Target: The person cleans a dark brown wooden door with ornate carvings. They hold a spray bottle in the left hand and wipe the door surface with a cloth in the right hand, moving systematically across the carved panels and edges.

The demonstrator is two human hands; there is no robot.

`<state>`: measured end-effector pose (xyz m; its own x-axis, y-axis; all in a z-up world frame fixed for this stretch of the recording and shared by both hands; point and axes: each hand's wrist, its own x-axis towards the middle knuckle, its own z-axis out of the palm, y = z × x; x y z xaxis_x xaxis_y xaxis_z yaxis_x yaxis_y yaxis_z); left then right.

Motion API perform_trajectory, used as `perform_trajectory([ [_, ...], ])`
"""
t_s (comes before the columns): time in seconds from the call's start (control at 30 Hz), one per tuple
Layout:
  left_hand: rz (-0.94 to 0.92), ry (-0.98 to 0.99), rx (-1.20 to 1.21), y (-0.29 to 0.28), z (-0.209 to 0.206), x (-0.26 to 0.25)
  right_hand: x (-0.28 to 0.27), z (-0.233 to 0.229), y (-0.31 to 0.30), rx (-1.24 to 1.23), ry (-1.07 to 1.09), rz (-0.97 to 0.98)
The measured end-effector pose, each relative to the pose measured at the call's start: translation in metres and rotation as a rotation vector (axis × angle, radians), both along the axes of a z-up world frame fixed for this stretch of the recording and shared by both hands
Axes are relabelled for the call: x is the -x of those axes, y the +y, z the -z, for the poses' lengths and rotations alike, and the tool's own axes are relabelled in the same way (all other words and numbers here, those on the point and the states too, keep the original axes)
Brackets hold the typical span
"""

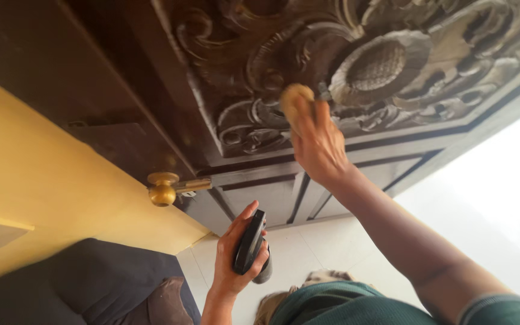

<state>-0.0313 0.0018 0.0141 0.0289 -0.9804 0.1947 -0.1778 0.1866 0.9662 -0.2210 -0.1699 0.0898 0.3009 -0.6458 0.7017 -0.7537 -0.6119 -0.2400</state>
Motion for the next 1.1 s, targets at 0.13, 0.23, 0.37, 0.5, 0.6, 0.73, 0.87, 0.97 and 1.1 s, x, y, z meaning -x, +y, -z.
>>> perform_trajectory([
  [0.13,-0.007,-0.026,0.046,0.006,0.004,-0.008,0.02,-0.03,0.007,-0.348,0.232,0.069],
  [0.23,-0.01,-0.053,0.07,0.004,0.006,-0.008,0.028,-0.06,0.011,-0.247,0.207,-0.031],
  [0.37,0.026,-0.093,0.147,-0.004,0.006,-0.004,0.004,-0.052,0.002,0.012,0.104,0.076],
  [0.5,0.055,0.005,-0.027,-0.011,0.002,0.003,-0.017,0.004,-0.003,0.345,0.171,0.093],
  [0.6,0.07,0.013,-0.031,-0.014,-0.001,0.005,0.001,0.032,0.003,0.144,0.194,-0.032],
  [0.73,0.071,-0.029,0.003,-0.02,0.002,0.004,0.041,0.019,0.005,0.151,0.194,-0.238],
  [0.87,0.104,-0.003,0.034,-0.025,0.008,0.006,0.079,-0.024,-0.008,0.27,-0.105,-0.008],
  [0.97,0.109,-0.023,0.005,-0.03,0.008,0.011,0.078,-0.031,-0.026,0.351,-0.131,0.144],
  [1.1,0.099,-0.027,-0.081,-0.035,0.002,0.018,0.058,0.014,-0.031,0.264,0.036,0.184],
])
